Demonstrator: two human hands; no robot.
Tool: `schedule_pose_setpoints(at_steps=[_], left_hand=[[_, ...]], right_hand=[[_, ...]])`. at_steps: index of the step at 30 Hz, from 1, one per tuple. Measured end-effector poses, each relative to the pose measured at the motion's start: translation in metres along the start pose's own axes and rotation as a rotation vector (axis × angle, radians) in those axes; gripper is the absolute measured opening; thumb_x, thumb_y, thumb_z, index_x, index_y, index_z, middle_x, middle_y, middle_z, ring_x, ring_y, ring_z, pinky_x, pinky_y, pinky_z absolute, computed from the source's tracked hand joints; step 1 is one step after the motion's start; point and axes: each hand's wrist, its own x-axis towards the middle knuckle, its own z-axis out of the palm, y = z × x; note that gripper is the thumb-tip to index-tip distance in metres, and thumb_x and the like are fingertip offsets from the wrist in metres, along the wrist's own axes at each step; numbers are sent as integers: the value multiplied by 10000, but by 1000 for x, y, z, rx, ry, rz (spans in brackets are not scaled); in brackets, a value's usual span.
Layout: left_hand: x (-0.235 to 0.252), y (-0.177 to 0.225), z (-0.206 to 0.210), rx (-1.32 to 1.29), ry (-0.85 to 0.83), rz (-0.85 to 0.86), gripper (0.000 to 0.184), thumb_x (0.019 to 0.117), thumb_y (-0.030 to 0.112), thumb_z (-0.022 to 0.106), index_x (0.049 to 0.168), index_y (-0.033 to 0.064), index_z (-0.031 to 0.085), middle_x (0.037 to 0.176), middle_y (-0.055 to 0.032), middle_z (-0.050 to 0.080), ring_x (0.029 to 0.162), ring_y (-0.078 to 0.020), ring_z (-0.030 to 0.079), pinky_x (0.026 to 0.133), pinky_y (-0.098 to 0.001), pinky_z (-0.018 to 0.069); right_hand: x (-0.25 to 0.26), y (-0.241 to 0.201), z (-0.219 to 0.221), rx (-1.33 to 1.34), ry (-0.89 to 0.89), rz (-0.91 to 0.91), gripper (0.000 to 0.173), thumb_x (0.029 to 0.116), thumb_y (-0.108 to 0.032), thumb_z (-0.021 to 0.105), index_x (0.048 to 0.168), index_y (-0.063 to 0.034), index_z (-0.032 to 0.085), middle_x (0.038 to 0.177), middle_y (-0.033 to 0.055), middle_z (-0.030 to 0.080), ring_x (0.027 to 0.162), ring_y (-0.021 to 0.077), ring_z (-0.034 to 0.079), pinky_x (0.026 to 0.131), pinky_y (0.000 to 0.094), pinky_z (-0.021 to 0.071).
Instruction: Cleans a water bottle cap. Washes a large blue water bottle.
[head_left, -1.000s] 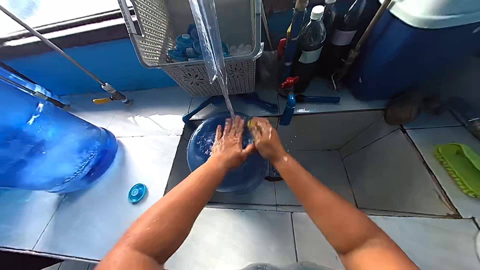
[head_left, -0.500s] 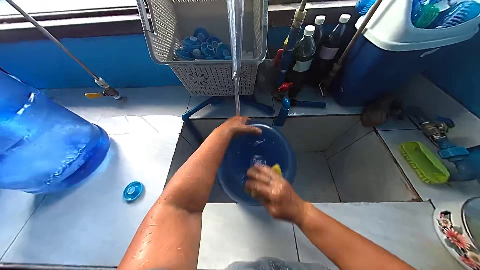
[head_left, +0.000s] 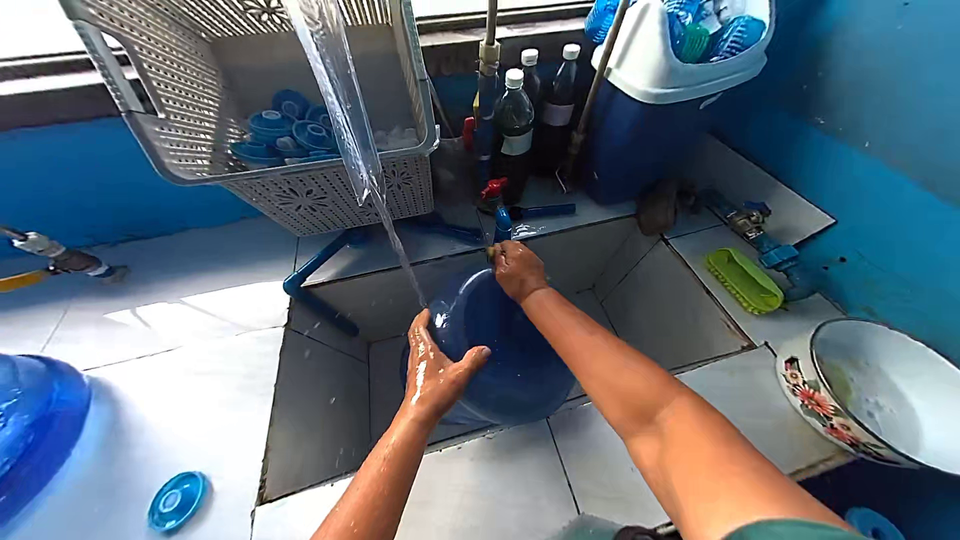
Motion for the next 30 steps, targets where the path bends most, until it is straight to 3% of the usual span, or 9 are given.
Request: schedule_pose_setpoints(at_steps=[4, 7, 10, 13, 17, 22, 25, 27, 30], left_hand=[[66, 23, -39, 83, -237, -79, 666, 1010, 425, 608, 1363, -118, 451, 1313, -324, 549, 1200, -407, 569, 1018, -566, 461], [108, 19, -74, 94, -526, -36, 646, 895, 154, 760, 1448, -17, 472, 1262, -240, 633, 1130, -316, 634, 977, -484, 520], [80, 6, -55, -111, -373, -30, 908, 706, 114, 857, 1491, 28, 409, 1281, -205, 618, 1109, -254, 652, 947, -428, 565], [46, 8, -17, -80, -183, -71, 1068, 669, 242, 895, 1538, 22, 314, 1438, -237, 502, 1276, -299, 557, 1055, -455, 487], [18, 1, -10, -86, 8, -28, 1060, 685, 320, 884, 1507, -60, 334, 1484, -259, 454, 1369, -297, 476, 1137, -422, 404], [15, 3, -13, -74, 2, -79, 1078, 679, 312, 871, 1541, -9, 308, 1531, -229, 410, 1364, -285, 481, 1117, -413, 425], [12, -5, -10, -160, 103, 3, 1086, 625, 235, 917, 1483, -99, 341, 1433, -274, 491, 1317, -303, 515, 1111, -408, 431], [-1, -7, -11, -173, 133, -38, 1064, 666, 247, 883, 1503, -83, 315, 1466, -275, 455, 1327, -299, 504, 1103, -398, 430], [-17, -9, -20, -198, 135, -116, 1086, 682, 289, 880, 1527, -38, 280, 1498, -262, 420, 1319, -293, 513, 1083, -404, 456]], right_hand=[[-93, -26, 45, 74, 110, -406, 358, 980, -70, 535, 1288, 64, 659, 1415, 249, 597, 1396, 386, 510, 1185, 537, 386], [-155, -19, 43, 228, -13, -808, 302, 990, -88, 526, 1190, -18, 742, 1333, 156, 689, 1327, 331, 601, 1148, 513, 446], [-86, 36, 12, 49, 72, -522, 354, 994, -57, 481, 1263, 35, 691, 1349, 199, 668, 1321, 364, 599, 1129, 547, 461], [-23, 9, 7, 10, -45, -151, 327, 1052, -120, 500, 1310, 9, 655, 1371, 240, 618, 1329, 413, 551, 1108, 613, 413], [-18, -58, 22, 167, -248, -487, 261, 1009, -143, 568, 1112, -5, 764, 1145, 189, 735, 1155, 335, 667, 1039, 539, 476], [43, -53, 4, -124, -494, -11, 321, 1026, -268, 561, 1163, -25, 719, 1154, 235, 703, 1112, 416, 659, 930, 678, 479], [0, -103, 8, -227, -600, -296, 326, 1023, -274, 561, 1175, -25, 706, 1213, 214, 678, 1204, 396, 612, 998, 640, 452], [0, -98, 8, -127, -564, -330, 335, 1061, -255, 525, 1231, -35, 712, 1250, 210, 688, 1231, 386, 617, 1036, 630, 444], [22, -45, -4, -45, -347, 28, 383, 1082, -261, 453, 1239, 5, 678, 1254, 270, 666, 1217, 444, 616, 1004, 672, 453]])
